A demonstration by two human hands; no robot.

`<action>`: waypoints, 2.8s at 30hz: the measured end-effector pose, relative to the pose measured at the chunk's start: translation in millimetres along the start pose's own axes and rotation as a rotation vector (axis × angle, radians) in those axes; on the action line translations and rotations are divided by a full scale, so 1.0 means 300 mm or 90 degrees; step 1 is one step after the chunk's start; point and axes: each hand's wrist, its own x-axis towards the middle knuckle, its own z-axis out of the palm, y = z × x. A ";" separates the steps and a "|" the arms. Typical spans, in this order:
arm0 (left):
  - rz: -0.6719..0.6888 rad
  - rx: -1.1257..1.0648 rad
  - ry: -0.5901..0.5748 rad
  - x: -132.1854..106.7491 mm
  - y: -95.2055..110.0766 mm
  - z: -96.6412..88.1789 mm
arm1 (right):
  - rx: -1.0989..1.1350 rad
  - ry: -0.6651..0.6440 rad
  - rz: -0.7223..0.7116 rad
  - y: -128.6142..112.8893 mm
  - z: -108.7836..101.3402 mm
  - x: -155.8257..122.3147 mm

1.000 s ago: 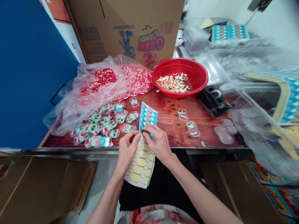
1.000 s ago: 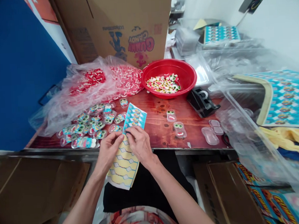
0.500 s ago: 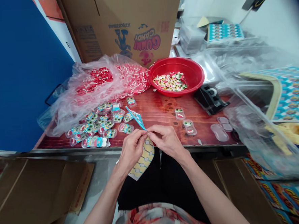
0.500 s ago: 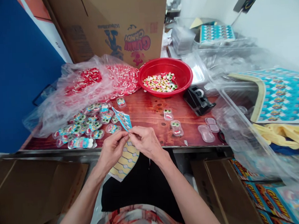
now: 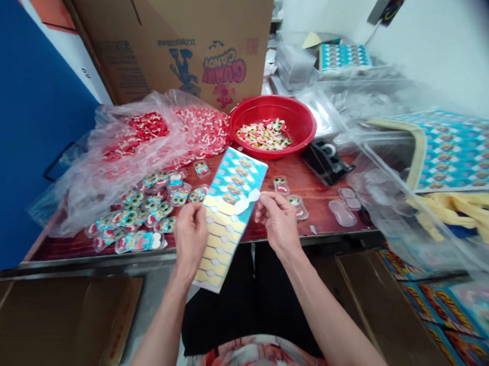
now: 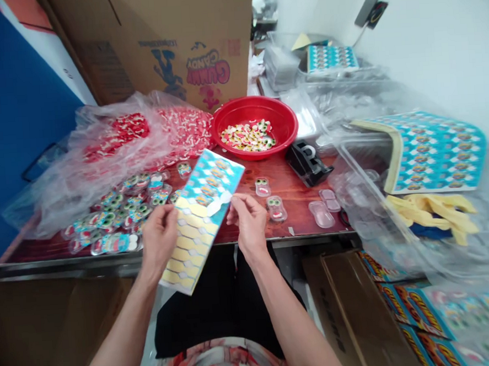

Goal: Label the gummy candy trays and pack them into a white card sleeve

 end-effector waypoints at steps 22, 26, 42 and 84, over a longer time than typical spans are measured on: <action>0.007 0.286 -0.269 -0.135 0.398 0.671 | 0.026 0.240 -0.140 -0.170 -0.410 -0.048; 0.007 0.250 -0.296 -0.119 0.392 0.685 | 0.004 0.226 -0.100 -0.178 -0.450 -0.069; -0.304 -0.650 -0.397 -0.187 0.243 0.363 | -0.183 -0.002 -0.149 -0.092 -0.272 -0.124; -0.335 -0.661 -0.216 -0.191 0.196 0.312 | -0.394 -0.068 -0.180 -0.004 -0.250 -0.121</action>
